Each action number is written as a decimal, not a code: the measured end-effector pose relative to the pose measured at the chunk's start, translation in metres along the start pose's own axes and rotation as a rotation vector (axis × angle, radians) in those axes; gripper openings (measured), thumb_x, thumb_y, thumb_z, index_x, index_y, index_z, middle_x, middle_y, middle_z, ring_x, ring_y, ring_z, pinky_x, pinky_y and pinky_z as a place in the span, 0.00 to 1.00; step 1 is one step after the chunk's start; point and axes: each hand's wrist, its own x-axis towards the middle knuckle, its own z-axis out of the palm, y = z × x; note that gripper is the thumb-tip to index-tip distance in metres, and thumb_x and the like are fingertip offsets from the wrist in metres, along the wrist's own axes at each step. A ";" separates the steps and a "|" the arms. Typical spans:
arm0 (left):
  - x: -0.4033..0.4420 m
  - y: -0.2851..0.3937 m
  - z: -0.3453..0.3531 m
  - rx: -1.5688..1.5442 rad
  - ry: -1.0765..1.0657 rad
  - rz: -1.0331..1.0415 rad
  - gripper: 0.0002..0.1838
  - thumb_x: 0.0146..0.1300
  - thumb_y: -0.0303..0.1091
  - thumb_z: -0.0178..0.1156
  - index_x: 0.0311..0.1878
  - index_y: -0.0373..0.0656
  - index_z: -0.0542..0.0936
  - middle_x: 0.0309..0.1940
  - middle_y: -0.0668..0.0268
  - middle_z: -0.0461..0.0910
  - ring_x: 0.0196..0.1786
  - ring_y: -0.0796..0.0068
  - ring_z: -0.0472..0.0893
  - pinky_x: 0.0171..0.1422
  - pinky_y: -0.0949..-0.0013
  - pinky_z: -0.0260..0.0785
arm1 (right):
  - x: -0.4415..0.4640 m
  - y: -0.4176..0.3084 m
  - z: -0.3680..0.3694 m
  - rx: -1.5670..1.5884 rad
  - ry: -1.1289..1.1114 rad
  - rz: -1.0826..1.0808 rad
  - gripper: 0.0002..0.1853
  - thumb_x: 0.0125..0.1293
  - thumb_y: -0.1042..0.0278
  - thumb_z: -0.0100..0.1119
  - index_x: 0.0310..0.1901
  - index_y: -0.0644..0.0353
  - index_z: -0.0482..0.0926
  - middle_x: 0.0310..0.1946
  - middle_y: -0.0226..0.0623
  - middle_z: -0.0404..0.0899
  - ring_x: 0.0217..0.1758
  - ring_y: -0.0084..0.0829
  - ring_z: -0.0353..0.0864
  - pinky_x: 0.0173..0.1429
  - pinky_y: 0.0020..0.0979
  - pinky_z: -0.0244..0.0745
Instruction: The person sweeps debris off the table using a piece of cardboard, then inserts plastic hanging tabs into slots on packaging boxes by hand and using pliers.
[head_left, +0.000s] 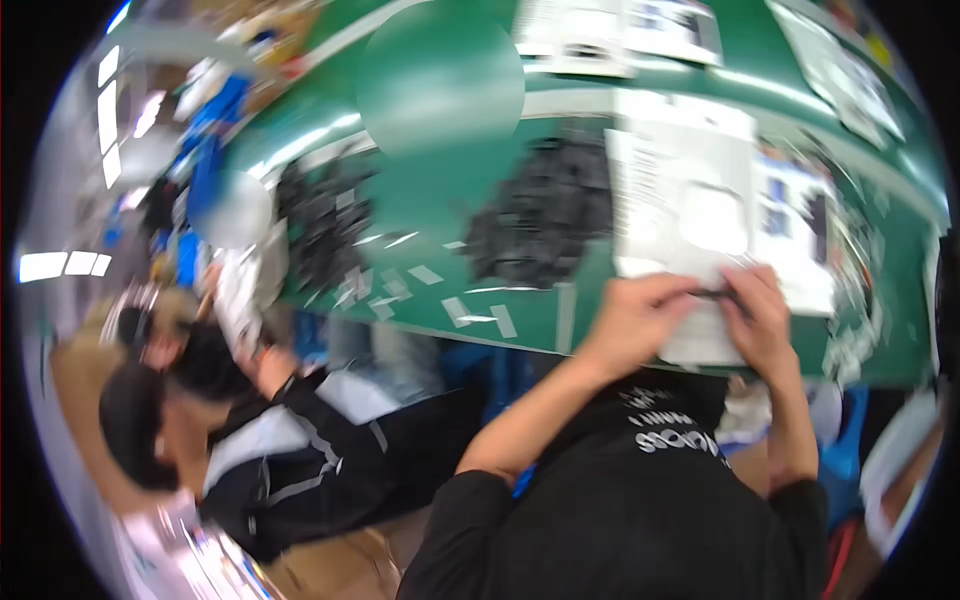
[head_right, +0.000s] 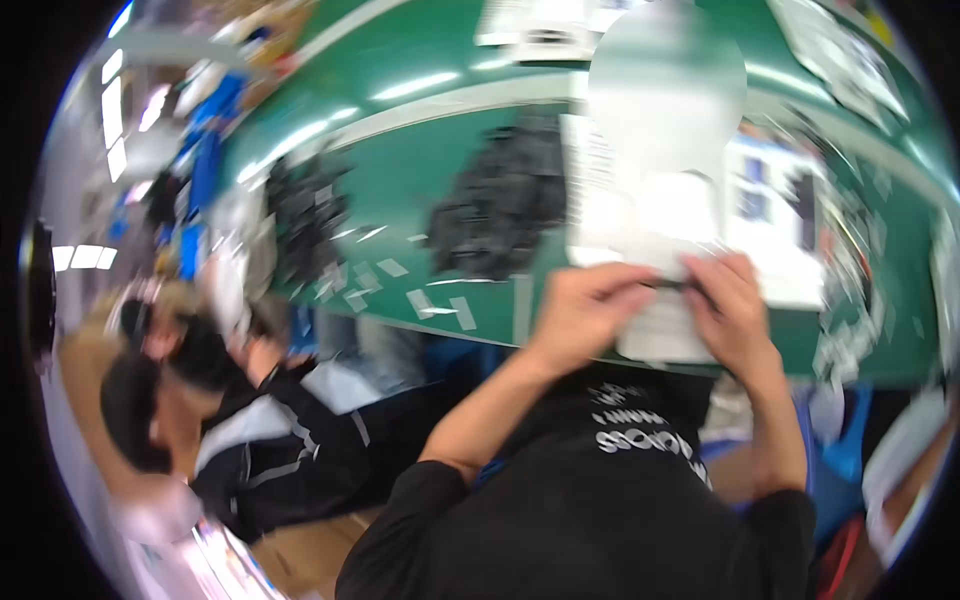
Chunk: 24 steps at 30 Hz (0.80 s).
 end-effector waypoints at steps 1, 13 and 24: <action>0.000 -0.002 -0.002 -0.001 0.001 -0.031 0.14 0.59 0.19 0.65 0.50 0.33 0.85 0.36 0.63 0.87 0.36 0.78 0.82 0.43 0.79 0.75 | 0.001 0.000 0.000 -0.003 -0.004 0.005 0.22 0.51 0.83 0.65 0.51 0.63 0.82 0.35 0.35 0.82 0.39 0.36 0.75 0.48 0.33 0.71; 0.001 -0.011 -0.003 -0.070 -0.063 -0.067 0.14 0.60 0.17 0.65 0.50 0.31 0.84 0.35 0.62 0.85 0.33 0.79 0.79 0.41 0.81 0.72 | -0.006 0.002 -0.008 0.026 -0.044 0.018 0.25 0.53 0.79 0.68 0.56 0.58 0.80 0.36 0.28 0.82 0.42 0.32 0.76 0.55 0.31 0.70; 0.026 -0.005 0.000 0.551 -0.110 0.419 0.11 0.53 0.21 0.70 0.42 0.38 0.88 0.32 0.67 0.81 0.35 0.74 0.73 0.37 0.74 0.67 | -0.010 0.007 -0.003 0.021 -0.025 0.065 0.26 0.51 0.83 0.68 0.55 0.58 0.81 0.39 0.29 0.82 0.43 0.31 0.75 0.53 0.30 0.72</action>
